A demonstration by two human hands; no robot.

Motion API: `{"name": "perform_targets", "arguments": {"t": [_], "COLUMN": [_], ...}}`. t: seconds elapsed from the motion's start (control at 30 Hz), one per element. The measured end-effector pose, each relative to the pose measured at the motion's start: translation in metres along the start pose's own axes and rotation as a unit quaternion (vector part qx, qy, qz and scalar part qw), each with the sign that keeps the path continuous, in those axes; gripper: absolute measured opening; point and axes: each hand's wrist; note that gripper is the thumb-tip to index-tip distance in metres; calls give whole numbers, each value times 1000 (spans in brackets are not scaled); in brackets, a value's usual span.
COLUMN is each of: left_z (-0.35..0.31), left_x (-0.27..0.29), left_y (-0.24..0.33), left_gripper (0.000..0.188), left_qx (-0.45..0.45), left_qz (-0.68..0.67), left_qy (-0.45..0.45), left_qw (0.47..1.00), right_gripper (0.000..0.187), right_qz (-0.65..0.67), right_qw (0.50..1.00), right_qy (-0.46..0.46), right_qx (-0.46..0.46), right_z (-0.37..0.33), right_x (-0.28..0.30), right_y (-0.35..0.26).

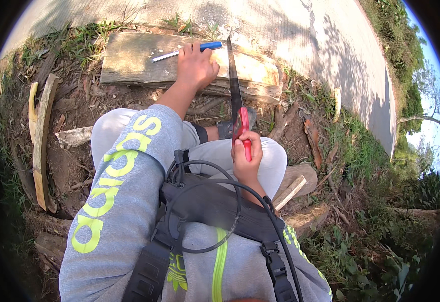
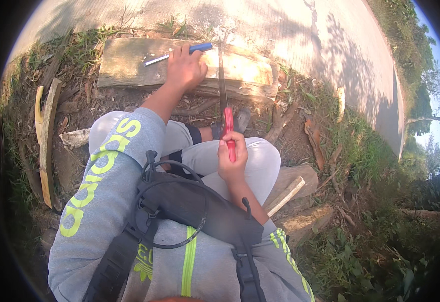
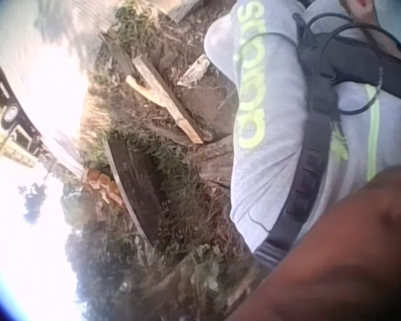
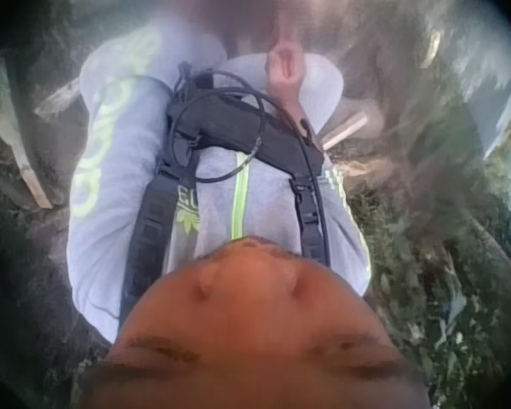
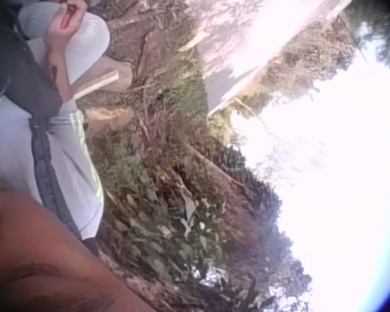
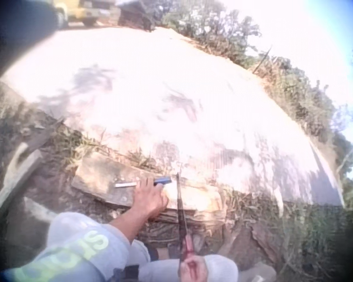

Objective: The person carves a piece of wood with a chisel and then saws another piece of wood.

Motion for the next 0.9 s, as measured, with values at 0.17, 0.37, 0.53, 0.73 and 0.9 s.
{"name": "perform_targets", "arguments": {"t": [0.17, 0.37, 0.53, 0.73, 0.9], "left_z": [0, -10, 1, -4, 1], "left_x": [5, -9, -4, -8, -3], "left_y": [4, -7, 1, -6, 4], "left_gripper": [40, 37, 42, 42, 40], "left_qx": [-4, -22, -9, -25, -16], "left_qz": [13, 5, 29, 16, 6], "left_qy": [-15, 21, -3, 8, 20], "left_qw": [1000, 1000, 1000, 1000, 1000], "right_gripper": [17, 17, 19, 18, 19], "right_qz": [-19, 12, 8, -49, 33], "right_qw": [1000, 1000, 999, 994, 999], "right_qy": [6, 24, -6, 25, -7], "right_qx": [-13, 1, -31, 97, -15], "right_z": [20, 66, -4, 96, -6], "right_x": [-8, -50, 9, -81, 8], "right_y": [-17, -1, -19, -3, -14]}}
Point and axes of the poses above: each hand's wrist, its own z-axis towards the middle knuckle, its own x-axis out of the back of the hand, y = z × x, and after that the axes turned 12 degrees about y, right-handed
